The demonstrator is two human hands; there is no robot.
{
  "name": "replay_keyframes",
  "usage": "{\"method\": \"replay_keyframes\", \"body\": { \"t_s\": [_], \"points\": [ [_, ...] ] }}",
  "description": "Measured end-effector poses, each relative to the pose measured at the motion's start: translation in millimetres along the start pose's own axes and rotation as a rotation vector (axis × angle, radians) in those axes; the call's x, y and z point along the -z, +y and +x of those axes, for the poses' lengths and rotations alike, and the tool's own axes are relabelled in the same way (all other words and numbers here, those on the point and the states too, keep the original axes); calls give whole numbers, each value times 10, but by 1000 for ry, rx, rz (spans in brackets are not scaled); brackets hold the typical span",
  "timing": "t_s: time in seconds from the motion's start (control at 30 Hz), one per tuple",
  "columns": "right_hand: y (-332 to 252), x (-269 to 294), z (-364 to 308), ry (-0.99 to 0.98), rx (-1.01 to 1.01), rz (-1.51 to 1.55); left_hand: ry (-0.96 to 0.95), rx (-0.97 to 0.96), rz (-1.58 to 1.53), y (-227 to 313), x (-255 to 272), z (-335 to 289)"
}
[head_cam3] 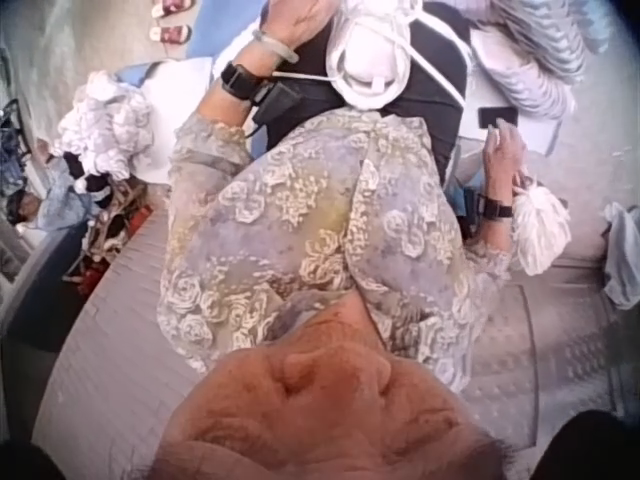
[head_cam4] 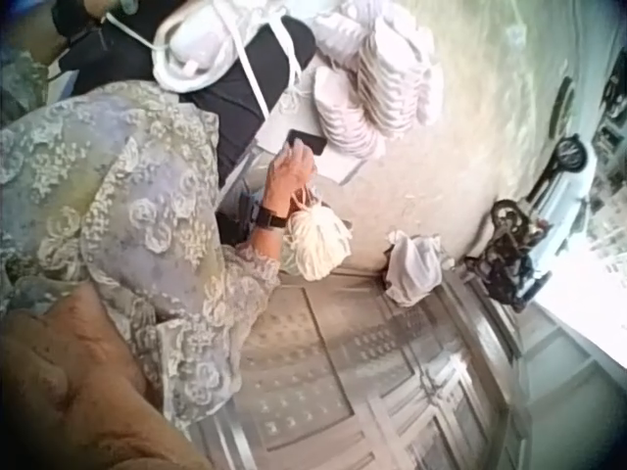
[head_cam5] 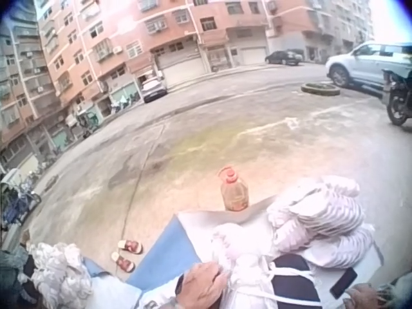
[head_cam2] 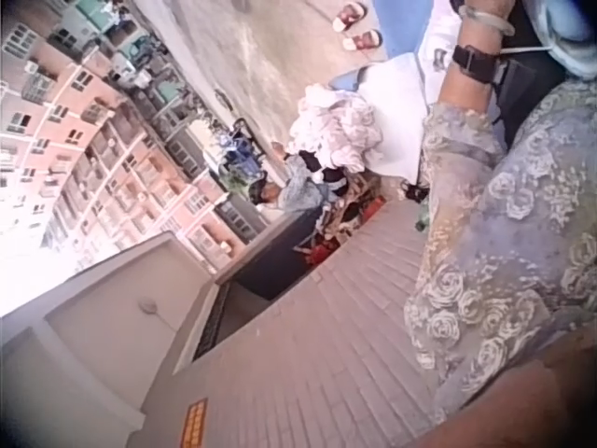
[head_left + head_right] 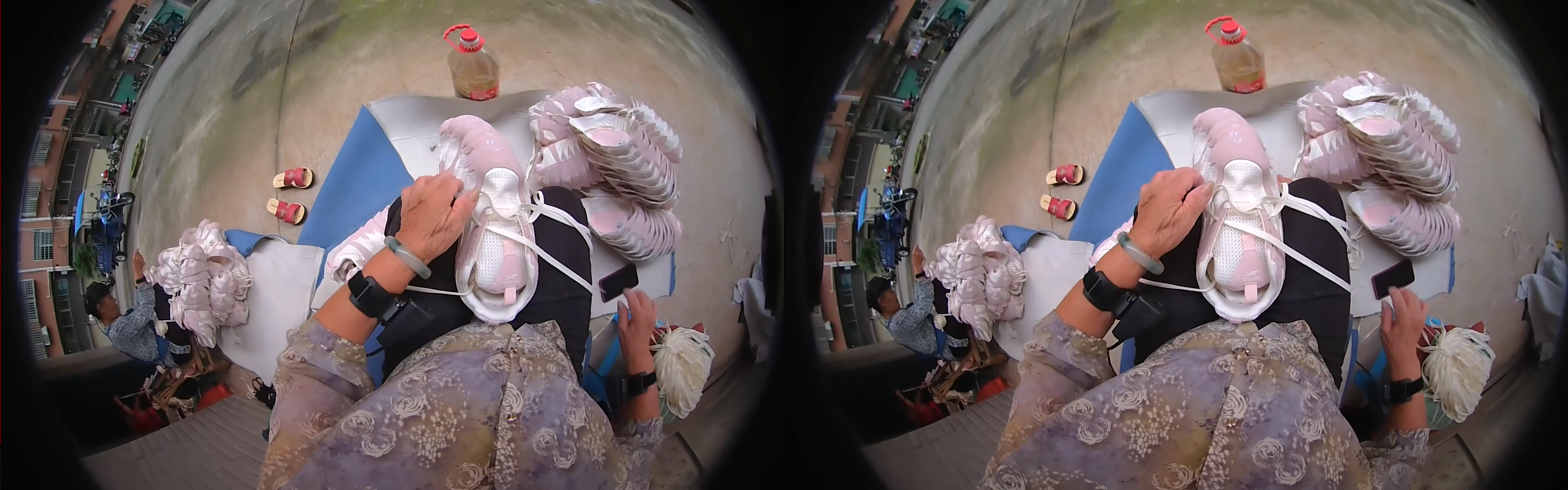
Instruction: The recorder laces a white and pink sneaker while sitting in a component storage area.
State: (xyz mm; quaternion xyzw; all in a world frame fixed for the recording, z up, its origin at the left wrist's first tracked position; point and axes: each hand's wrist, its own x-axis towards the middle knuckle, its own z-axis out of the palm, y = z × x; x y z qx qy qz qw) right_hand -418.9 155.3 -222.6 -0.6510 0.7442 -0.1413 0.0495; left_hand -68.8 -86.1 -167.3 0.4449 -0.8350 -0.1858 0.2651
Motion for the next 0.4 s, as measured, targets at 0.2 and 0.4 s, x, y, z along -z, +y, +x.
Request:
{"method": "replay_keyframes", "body": {
  "t_s": [0.2,0.4],
  "points": [
    [-907,102,839,153,261,260,-66,54,-18,51,-85,34],
    [-1268,22,1089,141,314,434,-274,561,-436,96,-69,114]
  ]
}}
